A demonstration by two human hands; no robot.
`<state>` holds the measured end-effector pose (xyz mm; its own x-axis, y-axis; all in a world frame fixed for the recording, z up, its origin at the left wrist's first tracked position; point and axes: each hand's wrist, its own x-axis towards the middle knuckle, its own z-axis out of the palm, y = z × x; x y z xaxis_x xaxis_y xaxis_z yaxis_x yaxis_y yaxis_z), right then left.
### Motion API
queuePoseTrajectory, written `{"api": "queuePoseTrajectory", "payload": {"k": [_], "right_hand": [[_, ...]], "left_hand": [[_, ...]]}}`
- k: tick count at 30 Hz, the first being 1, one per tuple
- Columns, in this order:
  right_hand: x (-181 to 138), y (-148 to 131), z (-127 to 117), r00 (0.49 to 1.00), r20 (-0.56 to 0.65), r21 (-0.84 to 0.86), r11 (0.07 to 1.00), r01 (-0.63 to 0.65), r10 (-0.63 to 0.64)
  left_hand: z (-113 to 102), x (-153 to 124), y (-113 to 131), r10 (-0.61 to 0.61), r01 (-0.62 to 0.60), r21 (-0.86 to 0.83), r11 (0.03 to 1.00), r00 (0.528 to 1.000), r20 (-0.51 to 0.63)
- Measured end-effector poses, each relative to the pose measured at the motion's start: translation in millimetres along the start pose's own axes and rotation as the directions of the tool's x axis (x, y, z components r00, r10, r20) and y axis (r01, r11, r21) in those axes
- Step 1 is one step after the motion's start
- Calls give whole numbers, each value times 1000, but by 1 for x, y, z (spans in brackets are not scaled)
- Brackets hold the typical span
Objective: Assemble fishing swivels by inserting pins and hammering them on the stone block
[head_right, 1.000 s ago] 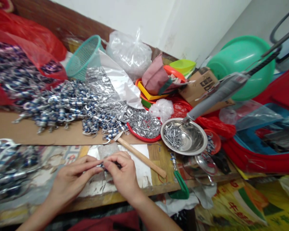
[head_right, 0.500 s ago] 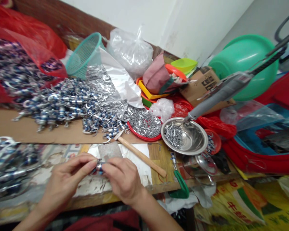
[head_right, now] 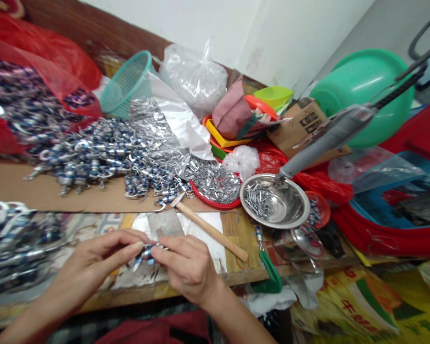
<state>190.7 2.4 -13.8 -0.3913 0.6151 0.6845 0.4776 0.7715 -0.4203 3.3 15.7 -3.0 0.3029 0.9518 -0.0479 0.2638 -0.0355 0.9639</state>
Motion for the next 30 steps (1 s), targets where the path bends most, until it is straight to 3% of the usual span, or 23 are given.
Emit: {"api": "queuePoseTrajectory", "payload": {"k": [6, 10, 12, 13, 14, 15, 18, 22, 26, 30], "right_hand": [[-2, -11, 6, 941, 36, 196, 921, -336, 336], [6, -3, 1, 867, 242, 197, 853, -483, 435], [16, 19, -9, 845, 249, 39, 867, -497, 473], [21, 35, -14, 842, 191, -88, 864, -496, 504], [26, 53, -21, 826, 56, -287, 801, -525, 561], [30, 72, -27, 774, -18, -483, 672, -561, 632], [35, 121, -40, 701, -55, -589, 543, -598, 711], [33, 151, -46, 663, -25, -590, 524, -614, 748], [34, 145, -49, 662, -35, -498, 561, -661, 749], [34, 103, -42, 643, 92, -297, 638, -711, 760]], "left_hand": [[17, -4, -13, -259, 219, -371, 903, 964, -62], [24, -5, -20, -280, 216, -500, 839, 958, -56], [22, -4, -22, -294, 235, -508, 829, 955, -38], [21, -3, -23, -302, 252, -506, 824, 953, -16], [19, -1, -24, -307, 268, -507, 819, 952, 8], [17, 0, -24, -308, 283, -511, 812, 951, 36], [11, 4, -23, -280, 308, -532, 788, 950, 135], [7, 10, -22, -218, 324, -556, 766, 944, 248], [4, 18, -22, -232, 365, -579, 729, 927, 294], [1, 23, -25, -248, 395, -578, 714, 915, 319]]}}
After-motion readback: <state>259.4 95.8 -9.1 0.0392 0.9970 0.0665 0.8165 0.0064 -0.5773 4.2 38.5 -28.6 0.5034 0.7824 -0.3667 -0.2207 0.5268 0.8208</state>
